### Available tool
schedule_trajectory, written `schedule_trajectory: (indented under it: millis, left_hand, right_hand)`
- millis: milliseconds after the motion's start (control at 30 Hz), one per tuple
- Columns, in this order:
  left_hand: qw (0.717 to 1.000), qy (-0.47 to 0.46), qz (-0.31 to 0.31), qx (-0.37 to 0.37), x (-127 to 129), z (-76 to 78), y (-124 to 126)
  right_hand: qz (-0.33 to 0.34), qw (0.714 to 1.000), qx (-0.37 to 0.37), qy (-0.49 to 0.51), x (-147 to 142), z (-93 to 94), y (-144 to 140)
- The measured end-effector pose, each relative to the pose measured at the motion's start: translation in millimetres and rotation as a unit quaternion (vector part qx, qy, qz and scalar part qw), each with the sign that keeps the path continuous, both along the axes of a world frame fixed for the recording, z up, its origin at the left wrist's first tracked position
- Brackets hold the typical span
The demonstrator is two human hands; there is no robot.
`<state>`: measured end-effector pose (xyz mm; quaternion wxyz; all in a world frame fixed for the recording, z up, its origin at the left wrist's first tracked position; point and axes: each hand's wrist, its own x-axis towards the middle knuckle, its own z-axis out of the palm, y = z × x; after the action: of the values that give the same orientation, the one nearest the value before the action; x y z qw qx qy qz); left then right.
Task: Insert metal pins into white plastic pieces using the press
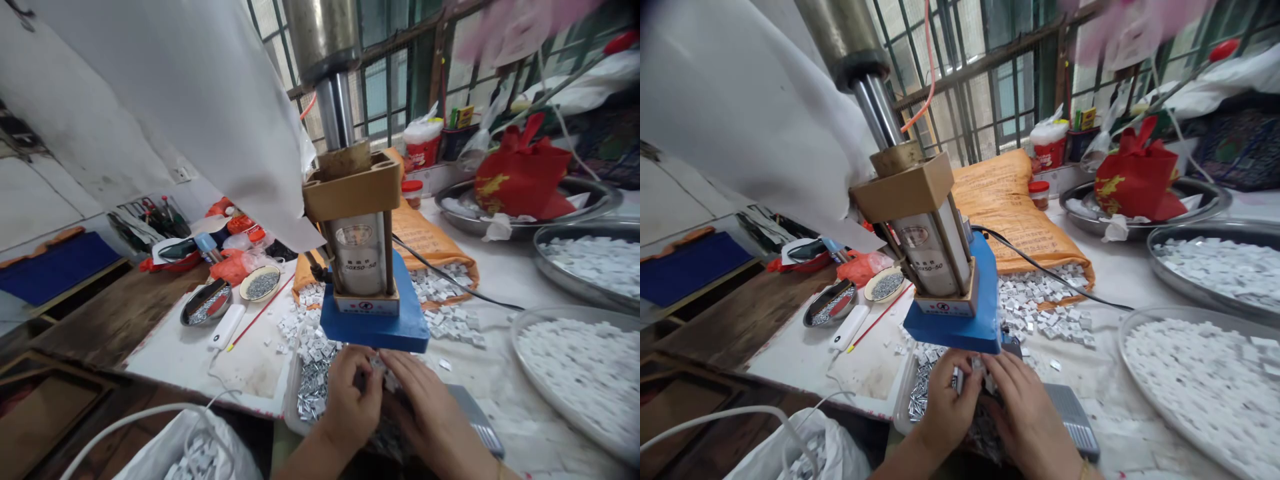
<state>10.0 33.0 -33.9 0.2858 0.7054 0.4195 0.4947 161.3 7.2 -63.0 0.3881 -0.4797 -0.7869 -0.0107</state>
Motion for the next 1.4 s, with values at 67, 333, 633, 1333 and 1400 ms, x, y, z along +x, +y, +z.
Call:
schedule_trajectory:
  millis: [67, 333, 633, 1333, 1400]
  left_hand:
    - [0.998, 0.028, -0.034, -0.038, -2.7, -0.2, -8.2]
    - [0.985, 0.021, -0.008, -0.170, -1.8, -12.8, -7.8]
    - [0.986, 0.030, -0.008, -0.163, -14.6, -7.8, -4.6]
    - [0.979, 0.017, 0.154, -0.130, -93.6, -24.3, 4.5]
    - [0.981, 0.062, 0.143, -0.115, -101.2, -26.9, -4.1]
  right_hand:
    - [0.025, 1.000, 0.012, 0.015, 2.1, -5.5, -15.1]
    - [-0.074, 0.927, -0.258, 0.263, -5.7, -1.7, 0.8]
    - [-0.055, 0.943, -0.219, 0.243, -9.2, -1.2, 7.7]
    - [0.019, 0.981, -0.192, -0.007, 1.2, 20.2, 37.3]
    - [-0.012, 0.984, -0.175, -0.018, -9.2, 15.8, 35.8]
